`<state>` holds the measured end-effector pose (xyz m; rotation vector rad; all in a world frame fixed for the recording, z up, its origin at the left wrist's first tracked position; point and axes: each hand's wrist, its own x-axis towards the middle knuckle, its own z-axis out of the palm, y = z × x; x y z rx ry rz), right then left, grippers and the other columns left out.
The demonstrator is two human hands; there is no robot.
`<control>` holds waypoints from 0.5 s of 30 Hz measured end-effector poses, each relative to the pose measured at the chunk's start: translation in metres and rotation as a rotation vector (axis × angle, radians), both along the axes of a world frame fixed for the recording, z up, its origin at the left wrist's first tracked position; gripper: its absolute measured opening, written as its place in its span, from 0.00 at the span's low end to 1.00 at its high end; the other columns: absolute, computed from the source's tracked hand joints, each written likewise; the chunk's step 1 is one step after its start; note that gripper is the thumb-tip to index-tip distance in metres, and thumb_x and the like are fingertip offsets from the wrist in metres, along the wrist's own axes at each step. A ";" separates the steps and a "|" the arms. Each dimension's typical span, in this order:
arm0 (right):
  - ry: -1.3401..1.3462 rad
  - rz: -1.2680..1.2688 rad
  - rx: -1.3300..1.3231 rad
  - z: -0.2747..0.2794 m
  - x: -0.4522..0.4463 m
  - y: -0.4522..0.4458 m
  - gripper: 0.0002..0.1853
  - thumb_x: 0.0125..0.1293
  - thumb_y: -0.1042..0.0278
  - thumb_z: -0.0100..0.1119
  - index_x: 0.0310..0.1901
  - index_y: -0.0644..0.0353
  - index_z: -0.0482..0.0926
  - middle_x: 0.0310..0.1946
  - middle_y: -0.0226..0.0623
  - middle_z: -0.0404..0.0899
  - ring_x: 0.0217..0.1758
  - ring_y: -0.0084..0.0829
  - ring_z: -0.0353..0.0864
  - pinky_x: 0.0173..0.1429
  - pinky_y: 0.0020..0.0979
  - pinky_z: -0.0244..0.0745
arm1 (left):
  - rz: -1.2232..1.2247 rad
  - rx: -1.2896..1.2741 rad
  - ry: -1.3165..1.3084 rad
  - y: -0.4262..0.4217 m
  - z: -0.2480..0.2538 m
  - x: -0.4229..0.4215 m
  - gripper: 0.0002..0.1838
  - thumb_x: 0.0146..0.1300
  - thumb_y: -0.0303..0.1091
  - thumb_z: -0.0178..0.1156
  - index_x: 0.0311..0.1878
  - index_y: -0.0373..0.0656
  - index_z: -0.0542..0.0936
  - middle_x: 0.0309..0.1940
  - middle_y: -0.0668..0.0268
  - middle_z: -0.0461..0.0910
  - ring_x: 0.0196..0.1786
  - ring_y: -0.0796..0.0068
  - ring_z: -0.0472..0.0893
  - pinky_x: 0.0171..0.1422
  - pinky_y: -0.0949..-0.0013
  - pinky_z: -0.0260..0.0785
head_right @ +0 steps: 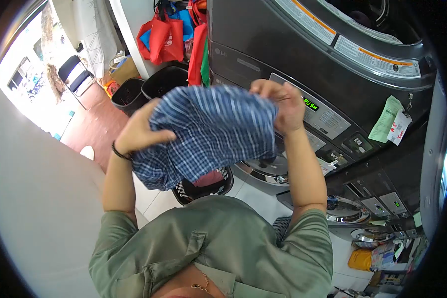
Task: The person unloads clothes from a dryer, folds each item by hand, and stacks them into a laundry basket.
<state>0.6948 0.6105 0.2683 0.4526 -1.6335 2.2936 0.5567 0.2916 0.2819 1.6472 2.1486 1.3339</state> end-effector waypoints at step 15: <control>0.319 -0.225 1.514 -0.084 -0.015 -0.107 0.20 0.57 0.73 0.57 0.52 0.44 0.79 0.42 0.39 0.78 0.45 0.39 0.81 0.45 0.38 0.74 | 0.214 -0.220 -0.024 -0.025 -0.042 0.017 0.15 0.45 0.14 0.52 0.38 0.39 0.74 0.39 0.60 0.75 0.45 0.68 0.75 0.48 0.68 0.69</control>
